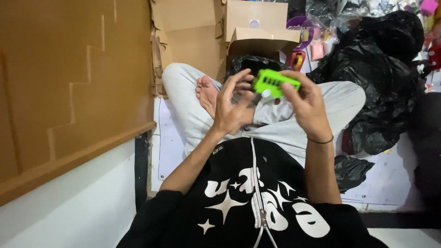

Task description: Folding a cardboard box, placing a toy bus inside, and wrapping the package in a black plastic bag.

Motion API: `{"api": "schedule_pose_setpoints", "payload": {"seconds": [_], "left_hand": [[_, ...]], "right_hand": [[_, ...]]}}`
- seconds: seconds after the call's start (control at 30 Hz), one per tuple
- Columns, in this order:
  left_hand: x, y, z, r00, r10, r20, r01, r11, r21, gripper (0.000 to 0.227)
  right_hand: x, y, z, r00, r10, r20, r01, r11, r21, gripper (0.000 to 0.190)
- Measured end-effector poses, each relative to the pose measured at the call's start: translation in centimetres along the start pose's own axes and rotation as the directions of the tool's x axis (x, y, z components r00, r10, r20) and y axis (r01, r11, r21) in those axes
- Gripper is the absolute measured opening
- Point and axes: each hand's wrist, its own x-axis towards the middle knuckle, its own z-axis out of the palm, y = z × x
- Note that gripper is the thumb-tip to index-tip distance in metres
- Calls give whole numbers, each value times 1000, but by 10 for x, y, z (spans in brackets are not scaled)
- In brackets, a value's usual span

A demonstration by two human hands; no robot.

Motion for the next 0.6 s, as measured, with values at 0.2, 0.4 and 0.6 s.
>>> {"api": "schedule_pose_setpoints", "payload": {"seconds": [0.2,0.4,0.6], "left_hand": [[15,-66,-14,988,154,34,-136,724,676,47],[38,-96,5,981,136,-135,60,449,891,66],[60,-95,-1,934,22,-356,235,714,660,67]], "right_hand": [[6,20,-26,997,41,-63,-26,973,229,35],[8,24,-34,992,88,-89,-54,942,331,37],[14,40,-46,991,127,-50,-91,887,453,41]]}}
